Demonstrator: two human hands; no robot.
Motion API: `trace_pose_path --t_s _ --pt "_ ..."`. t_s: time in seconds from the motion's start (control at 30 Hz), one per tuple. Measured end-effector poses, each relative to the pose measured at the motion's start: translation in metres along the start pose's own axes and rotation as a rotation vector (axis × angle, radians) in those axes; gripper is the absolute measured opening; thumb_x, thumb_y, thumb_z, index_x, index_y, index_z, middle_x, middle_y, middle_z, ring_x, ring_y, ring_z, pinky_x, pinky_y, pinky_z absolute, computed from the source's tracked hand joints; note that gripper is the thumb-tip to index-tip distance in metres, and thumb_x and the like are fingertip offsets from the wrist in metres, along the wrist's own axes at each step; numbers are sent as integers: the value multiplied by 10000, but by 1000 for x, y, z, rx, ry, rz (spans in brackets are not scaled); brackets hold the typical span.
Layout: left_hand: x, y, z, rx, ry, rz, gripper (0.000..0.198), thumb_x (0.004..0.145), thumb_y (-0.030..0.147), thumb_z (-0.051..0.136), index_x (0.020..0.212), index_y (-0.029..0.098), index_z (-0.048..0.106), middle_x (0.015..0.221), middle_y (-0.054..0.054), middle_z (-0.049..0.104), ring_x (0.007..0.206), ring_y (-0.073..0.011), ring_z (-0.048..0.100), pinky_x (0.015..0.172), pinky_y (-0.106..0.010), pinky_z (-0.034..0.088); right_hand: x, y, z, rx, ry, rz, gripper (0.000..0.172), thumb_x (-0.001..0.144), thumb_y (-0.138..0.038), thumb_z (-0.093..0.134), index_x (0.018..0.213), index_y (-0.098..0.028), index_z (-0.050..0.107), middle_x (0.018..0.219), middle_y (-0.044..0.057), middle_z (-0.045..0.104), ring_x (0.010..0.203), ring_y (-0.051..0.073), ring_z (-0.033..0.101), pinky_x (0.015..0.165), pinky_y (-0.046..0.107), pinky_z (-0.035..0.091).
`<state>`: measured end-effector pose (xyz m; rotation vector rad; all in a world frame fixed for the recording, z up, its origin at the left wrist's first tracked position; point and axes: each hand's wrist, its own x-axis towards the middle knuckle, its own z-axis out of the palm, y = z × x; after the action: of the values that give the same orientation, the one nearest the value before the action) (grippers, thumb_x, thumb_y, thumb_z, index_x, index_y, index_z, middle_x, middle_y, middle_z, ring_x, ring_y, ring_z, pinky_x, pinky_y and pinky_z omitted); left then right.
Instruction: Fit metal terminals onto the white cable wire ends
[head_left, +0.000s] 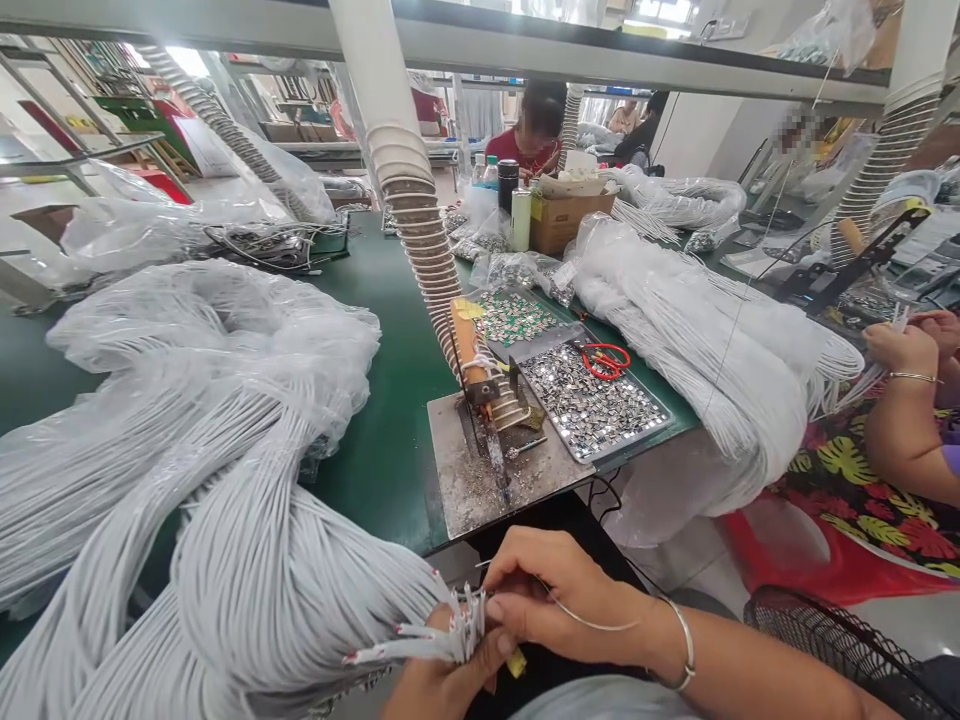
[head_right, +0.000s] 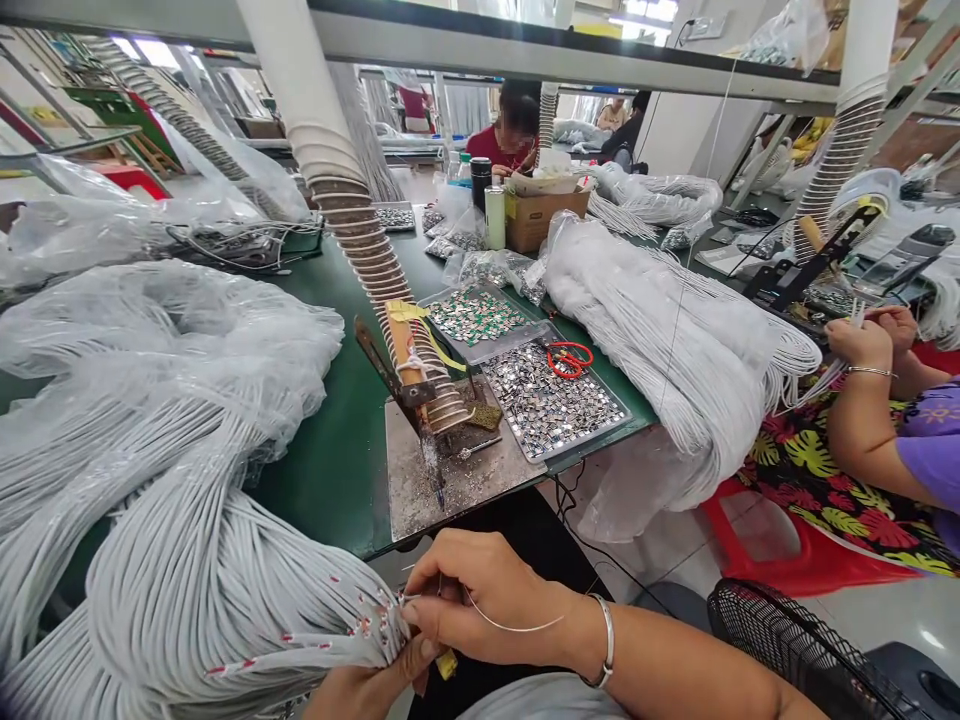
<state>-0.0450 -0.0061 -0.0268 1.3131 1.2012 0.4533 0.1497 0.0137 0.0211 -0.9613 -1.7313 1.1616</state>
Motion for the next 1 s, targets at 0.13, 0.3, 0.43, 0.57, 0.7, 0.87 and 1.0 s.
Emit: trace_pose_path --t_s 0.13,0.3,0.43,0.57,0.7,0.87,1.0 --pt "3 -3 -2 -5 -72 14 471 813 650 624 642 212 616 698 -14 608 691 -198 603 675 -304 503 0 1 -1 66 -1 15 50 848 -177 660 856 -149 701 764 -5 585 623 92 527 573 182 417" --pt "3 8 -4 -24 -84 28 437 833 614 630 679 206 658 697 -29 658 707 -212 635 717 -310 489 2 5 -1 15 41 -95 91 881 -197 644 845 -141 706 730 7 608 623 104 543 586 196 429" --pt "0 22 -9 -133 -79 49 517 868 671 527 663 216 661 566 -7 627 563 -187 588 629 -299 459 -1 9 -1 19 70 -175 132 915 -208 640 838 -132 716 686 23 649 619 113 582 603 202 455" --pt "3 32 -9 -116 -14 28 547 870 677 512 573 224 589 502 21 535 493 -146 470 533 -264 393 -7 15 -4 76 94 -182 150 919 -233 666 838 -128 736 692 35 670 627 114 592 607 207 458" --pt "11 31 1 -87 83 51 516 824 656 597 575 206 635 478 33 491 483 -126 432 493 -238 337 -13 25 -8 199 124 40 185 867 -310 734 796 -140 735 701 10 639 619 100 558 584 210 433" --pt "18 18 16 -118 323 -21 445 678 637 748 713 194 771 409 25 552 360 -111 416 394 -235 291 -18 41 -2 570 172 430 374 738 -469 828 773 -135 665 582 -46 563 463 60 482 441 176 364" --pt "20 10 16 -74 367 -65 516 635 677 756 810 195 819 433 -3 625 373 -154 540 374 -244 365 -19 48 4 772 159 505 430 668 -479 876 806 -134 659 527 -56 567 438 65 501 426 171 374"
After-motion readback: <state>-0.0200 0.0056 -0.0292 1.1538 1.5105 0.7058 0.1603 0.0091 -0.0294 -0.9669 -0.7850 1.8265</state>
